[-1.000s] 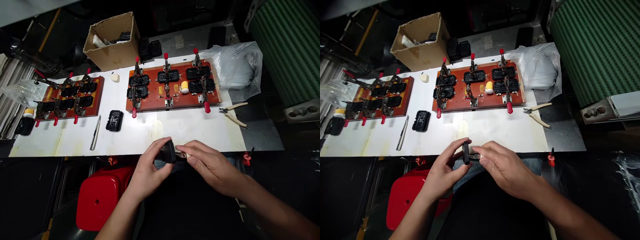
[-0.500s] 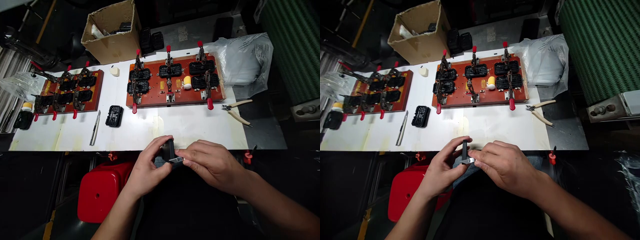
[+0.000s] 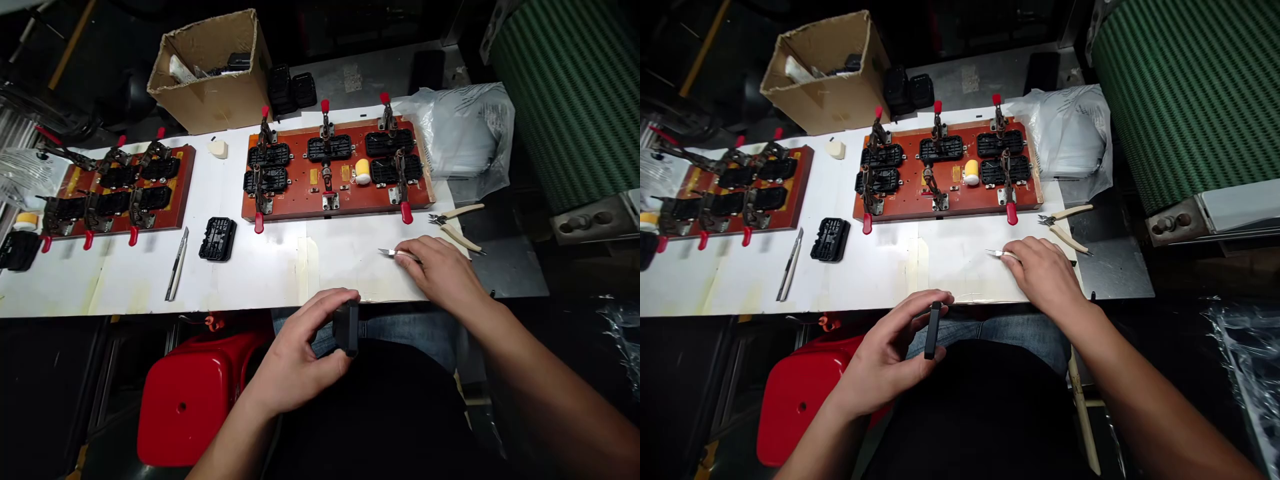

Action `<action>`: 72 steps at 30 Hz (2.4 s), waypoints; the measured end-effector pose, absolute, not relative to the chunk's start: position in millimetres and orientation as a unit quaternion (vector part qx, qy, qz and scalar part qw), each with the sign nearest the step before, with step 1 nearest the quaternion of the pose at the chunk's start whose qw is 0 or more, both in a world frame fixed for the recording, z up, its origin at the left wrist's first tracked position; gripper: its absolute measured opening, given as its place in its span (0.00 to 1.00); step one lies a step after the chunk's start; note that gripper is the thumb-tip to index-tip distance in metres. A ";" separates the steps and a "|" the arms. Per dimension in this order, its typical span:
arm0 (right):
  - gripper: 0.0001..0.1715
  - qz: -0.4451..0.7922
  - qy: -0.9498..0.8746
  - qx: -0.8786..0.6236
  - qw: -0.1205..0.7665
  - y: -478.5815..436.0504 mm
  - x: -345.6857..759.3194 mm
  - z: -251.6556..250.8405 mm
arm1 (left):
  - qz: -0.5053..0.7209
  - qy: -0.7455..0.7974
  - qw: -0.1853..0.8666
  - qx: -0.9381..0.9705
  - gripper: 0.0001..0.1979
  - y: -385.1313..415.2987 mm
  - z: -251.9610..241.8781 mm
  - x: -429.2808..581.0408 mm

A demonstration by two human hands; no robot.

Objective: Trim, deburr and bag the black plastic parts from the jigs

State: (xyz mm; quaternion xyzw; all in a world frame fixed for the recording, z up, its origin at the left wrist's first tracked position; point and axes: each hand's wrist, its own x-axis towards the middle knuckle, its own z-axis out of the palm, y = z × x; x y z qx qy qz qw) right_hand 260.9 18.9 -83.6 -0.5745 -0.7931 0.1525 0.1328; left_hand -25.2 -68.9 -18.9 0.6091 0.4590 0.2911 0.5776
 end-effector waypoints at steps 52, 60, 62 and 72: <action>0.15 0.285 -0.836 -0.418 0.214 21.9 192.5 -82.4 | 0.229 0.529 0.259 0.775 0.41 -19.3 -104.4 -37.2; 0.13 0.324 -0.867 -0.357 0.125 20.3 198.6 -68.9 | 0.229 0.537 0.280 0.762 0.40 -17.7 -102.3 -37.5; 0.12 0.313 -0.866 -0.362 0.144 21.0 196.7 -69.1 | 0.228 0.542 0.278 0.759 0.41 -17.6 -102.3 -37.2; 0.10 0.287 -0.851 -0.398 0.186 44.5 186.9 -78.8 | 0.202 0.548 0.265 0.768 0.41 -16.9 -100.2 -36.3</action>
